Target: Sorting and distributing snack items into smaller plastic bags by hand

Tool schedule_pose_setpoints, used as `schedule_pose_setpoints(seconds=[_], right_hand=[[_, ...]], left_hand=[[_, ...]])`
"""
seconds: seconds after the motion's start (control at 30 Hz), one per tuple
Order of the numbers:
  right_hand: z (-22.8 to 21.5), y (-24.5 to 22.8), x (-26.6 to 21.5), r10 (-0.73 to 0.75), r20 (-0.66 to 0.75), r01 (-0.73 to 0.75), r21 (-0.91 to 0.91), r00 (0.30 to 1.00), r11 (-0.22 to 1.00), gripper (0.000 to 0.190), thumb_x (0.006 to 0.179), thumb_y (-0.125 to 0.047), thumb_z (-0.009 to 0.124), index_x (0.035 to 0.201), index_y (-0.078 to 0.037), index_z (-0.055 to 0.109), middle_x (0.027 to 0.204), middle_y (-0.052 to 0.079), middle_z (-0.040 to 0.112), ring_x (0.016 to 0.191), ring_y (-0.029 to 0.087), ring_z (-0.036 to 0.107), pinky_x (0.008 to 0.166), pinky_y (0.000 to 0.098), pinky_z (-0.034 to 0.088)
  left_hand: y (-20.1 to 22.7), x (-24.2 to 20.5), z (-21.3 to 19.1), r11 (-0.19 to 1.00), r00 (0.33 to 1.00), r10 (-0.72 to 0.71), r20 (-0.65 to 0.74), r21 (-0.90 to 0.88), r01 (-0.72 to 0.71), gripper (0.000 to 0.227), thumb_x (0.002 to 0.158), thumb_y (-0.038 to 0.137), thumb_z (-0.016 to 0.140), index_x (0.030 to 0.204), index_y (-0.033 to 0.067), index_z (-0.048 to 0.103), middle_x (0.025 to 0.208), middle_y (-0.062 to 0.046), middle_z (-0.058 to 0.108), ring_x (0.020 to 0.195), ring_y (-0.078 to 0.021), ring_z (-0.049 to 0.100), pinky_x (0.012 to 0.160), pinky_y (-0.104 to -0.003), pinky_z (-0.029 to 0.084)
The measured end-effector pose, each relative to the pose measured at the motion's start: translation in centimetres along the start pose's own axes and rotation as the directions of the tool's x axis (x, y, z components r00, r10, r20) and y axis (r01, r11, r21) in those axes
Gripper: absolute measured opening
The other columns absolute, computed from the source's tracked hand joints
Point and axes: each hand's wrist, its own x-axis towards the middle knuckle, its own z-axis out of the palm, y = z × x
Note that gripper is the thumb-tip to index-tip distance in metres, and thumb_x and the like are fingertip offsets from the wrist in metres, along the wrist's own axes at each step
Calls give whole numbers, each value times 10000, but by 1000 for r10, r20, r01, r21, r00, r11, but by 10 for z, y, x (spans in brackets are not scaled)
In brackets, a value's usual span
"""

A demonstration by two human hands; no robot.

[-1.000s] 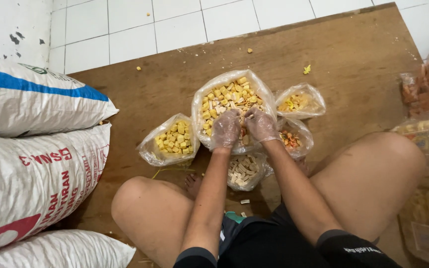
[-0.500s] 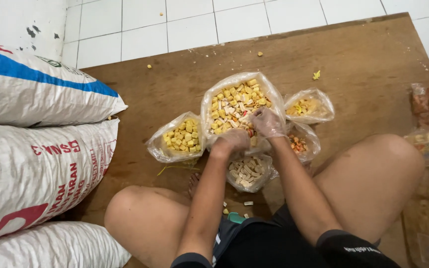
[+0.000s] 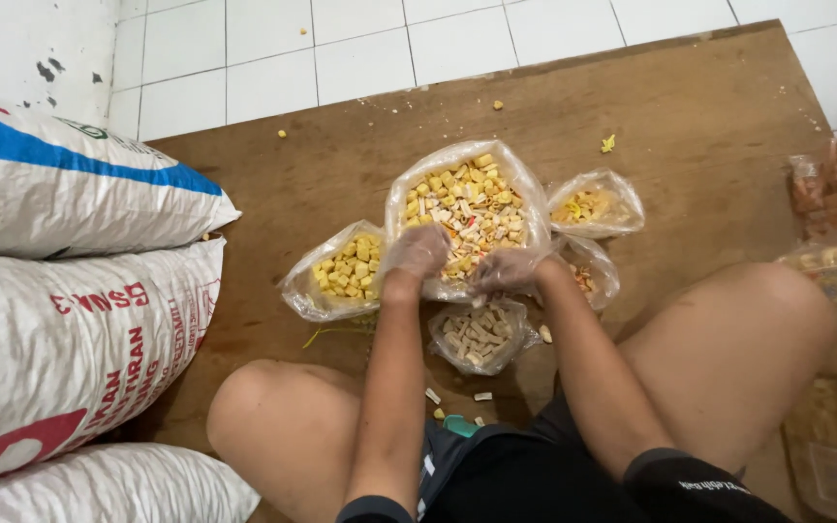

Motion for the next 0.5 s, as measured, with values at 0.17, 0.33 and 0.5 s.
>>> schedule_pose_setpoints(seconds=[0.17, 0.33, 0.5], right_hand=[[-10, 1, -16, 17, -2, -17, -66, 1000, 998, 303, 897, -401, 679, 966, -171, 865, 839, 99, 806, 792, 211, 749, 760, 333, 631], [-5, 31, 24, -47, -322, -33, -239, 946, 970, 380, 936, -505, 649, 1040, -185, 826, 848, 107, 795, 829, 260, 762, 786, 387, 624], [-13, 88, 74, -212, -688, -121, -402, 695, 907, 289, 956, -517, 642, 1113, -293, 734, 977, -52, 791, 985, 180, 754, 834, 377, 616]], left_hand=[[31, -21, -12, 931, 951, -55, -305, -361, -62, 283, 944, 360, 613, 1215, 318, 685, 1041, -55, 779, 1103, -238, 727, 918, -391, 603], [52, -11, 15, 930, 818, 195, -541, -162, -329, 341, 957, 254, 558, 1258, 130, 661, 1128, -180, 706, 1107, -352, 692, 973, -430, 575], [88, -59, -31, 980, 884, 190, -428, 28, -197, 370, 1000, 152, 578, 1358, 240, 616, 1329, -52, 639, 1302, -247, 608, 963, -325, 625]])
